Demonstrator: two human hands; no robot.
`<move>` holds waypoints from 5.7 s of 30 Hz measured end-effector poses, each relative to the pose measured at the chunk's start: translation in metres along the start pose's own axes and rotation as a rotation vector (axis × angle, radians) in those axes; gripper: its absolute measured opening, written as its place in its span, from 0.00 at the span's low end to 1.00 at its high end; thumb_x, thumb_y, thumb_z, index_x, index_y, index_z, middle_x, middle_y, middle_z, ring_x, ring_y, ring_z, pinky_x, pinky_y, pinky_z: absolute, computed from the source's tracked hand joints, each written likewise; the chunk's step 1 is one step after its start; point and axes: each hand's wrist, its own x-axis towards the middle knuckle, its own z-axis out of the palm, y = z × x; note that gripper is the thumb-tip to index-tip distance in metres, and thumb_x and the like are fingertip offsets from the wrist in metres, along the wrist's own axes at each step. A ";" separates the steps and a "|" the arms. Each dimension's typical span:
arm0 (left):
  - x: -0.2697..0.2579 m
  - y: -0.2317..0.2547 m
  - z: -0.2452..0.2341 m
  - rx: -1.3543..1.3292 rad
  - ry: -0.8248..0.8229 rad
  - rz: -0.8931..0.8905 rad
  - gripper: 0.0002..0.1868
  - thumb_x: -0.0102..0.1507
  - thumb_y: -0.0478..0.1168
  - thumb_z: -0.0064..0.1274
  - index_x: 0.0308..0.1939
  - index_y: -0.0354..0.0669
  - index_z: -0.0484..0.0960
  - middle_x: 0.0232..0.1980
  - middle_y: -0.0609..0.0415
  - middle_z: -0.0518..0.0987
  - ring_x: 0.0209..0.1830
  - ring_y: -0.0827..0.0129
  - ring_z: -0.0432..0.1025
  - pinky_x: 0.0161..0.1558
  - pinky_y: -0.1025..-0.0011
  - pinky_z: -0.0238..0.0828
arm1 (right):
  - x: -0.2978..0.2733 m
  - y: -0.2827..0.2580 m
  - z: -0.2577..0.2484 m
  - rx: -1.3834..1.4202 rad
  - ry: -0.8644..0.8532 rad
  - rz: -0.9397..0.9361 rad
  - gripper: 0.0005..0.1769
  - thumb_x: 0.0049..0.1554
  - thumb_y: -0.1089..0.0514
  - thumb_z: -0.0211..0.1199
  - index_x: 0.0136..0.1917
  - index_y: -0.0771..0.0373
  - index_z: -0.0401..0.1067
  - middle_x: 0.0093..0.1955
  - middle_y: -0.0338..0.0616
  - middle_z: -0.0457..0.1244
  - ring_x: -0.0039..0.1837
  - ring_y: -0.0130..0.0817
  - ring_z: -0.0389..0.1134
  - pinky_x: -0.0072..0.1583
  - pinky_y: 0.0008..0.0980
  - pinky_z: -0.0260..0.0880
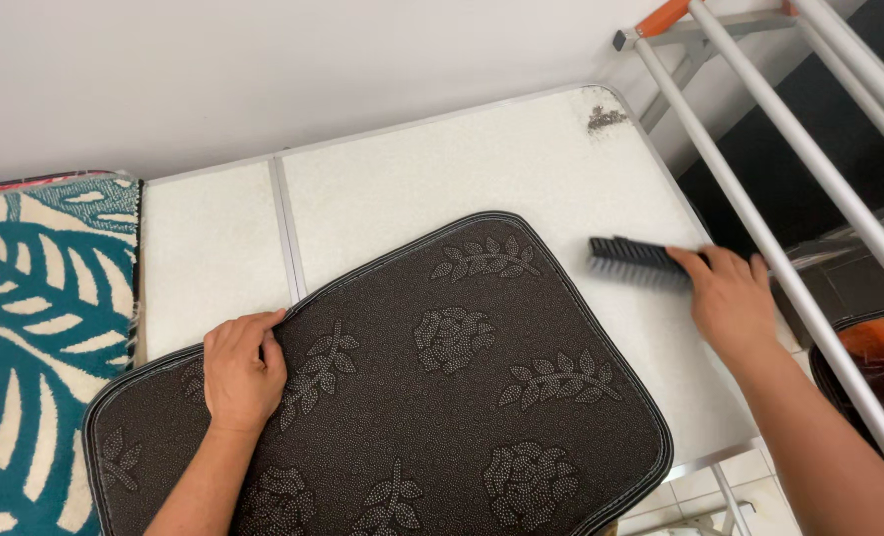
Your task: The person uses a black brush to clean two different mats on a white table. They brush both sides of a geometric-patterned mat and a dark floral mat, then hang the geometric mat on a drying rack. Finally, they brush a third teal leaf-patterned mat.
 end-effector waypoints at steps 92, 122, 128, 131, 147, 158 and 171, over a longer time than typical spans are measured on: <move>-0.010 -0.047 -0.011 0.148 -0.097 -0.498 0.21 0.64 0.55 0.59 0.45 0.40 0.80 0.35 0.45 0.82 0.38 0.48 0.77 0.43 0.53 0.72 | -0.025 -0.083 -0.062 0.712 -0.138 0.259 0.28 0.64 0.49 0.61 0.76 0.42 0.66 0.58 0.50 0.65 0.52 0.40 0.70 0.55 0.36 0.70; -0.097 0.096 -0.026 -1.516 0.525 -1.161 0.24 0.67 0.38 0.48 0.66 0.45 0.59 0.53 0.51 0.72 0.52 0.63 0.69 0.59 0.49 0.71 | -0.073 -0.115 -0.016 1.330 0.074 0.205 0.28 0.63 0.61 0.62 0.76 0.63 0.66 0.61 0.42 0.65 0.58 0.25 0.64 0.59 0.25 0.65; -0.116 0.172 0.019 -1.515 0.105 -1.248 0.32 0.62 0.37 0.55 0.67 0.37 0.57 0.62 0.40 0.68 0.57 0.56 0.74 0.57 0.56 0.76 | -0.073 -0.109 -0.006 1.336 0.089 0.130 0.29 0.64 0.61 0.62 0.76 0.65 0.64 0.64 0.43 0.64 0.62 0.26 0.64 0.63 0.25 0.65; -0.123 0.195 0.023 -1.607 -0.241 -1.133 0.42 0.62 0.43 0.56 0.71 0.37 0.46 0.70 0.36 0.63 0.63 0.52 0.74 0.58 0.56 0.75 | -0.069 -0.105 -0.005 1.331 0.088 0.119 0.28 0.66 0.59 0.60 0.77 0.65 0.63 0.65 0.44 0.64 0.62 0.26 0.64 0.63 0.26 0.65; -0.109 0.027 -0.084 0.184 0.036 -0.125 0.30 0.67 0.41 0.52 0.72 0.35 0.68 0.75 0.40 0.66 0.79 0.45 0.56 0.76 0.45 0.45 | -0.049 -0.160 -0.072 1.024 0.214 0.115 0.24 0.66 0.60 0.56 0.74 0.66 0.63 0.71 0.56 0.60 0.70 0.45 0.63 0.70 0.39 0.62; -0.131 -0.002 -0.042 0.298 -0.104 -0.222 0.30 0.72 0.50 0.36 0.76 0.40 0.64 0.82 0.45 0.57 0.84 0.51 0.45 0.78 0.44 0.31 | -0.110 -0.307 -0.109 0.800 -0.168 -0.480 0.29 0.55 0.47 0.67 0.70 0.37 0.69 0.60 0.55 0.60 0.47 0.46 0.71 0.48 0.41 0.75; -0.137 0.055 -0.049 0.364 -0.264 -0.187 0.41 0.66 0.60 0.38 0.73 0.32 0.59 0.78 0.36 0.51 0.81 0.37 0.39 0.72 0.34 0.30 | -0.087 -0.224 -0.110 0.978 0.006 -0.375 0.28 0.57 0.53 0.66 0.71 0.46 0.70 0.59 0.49 0.62 0.57 0.41 0.68 0.56 0.39 0.72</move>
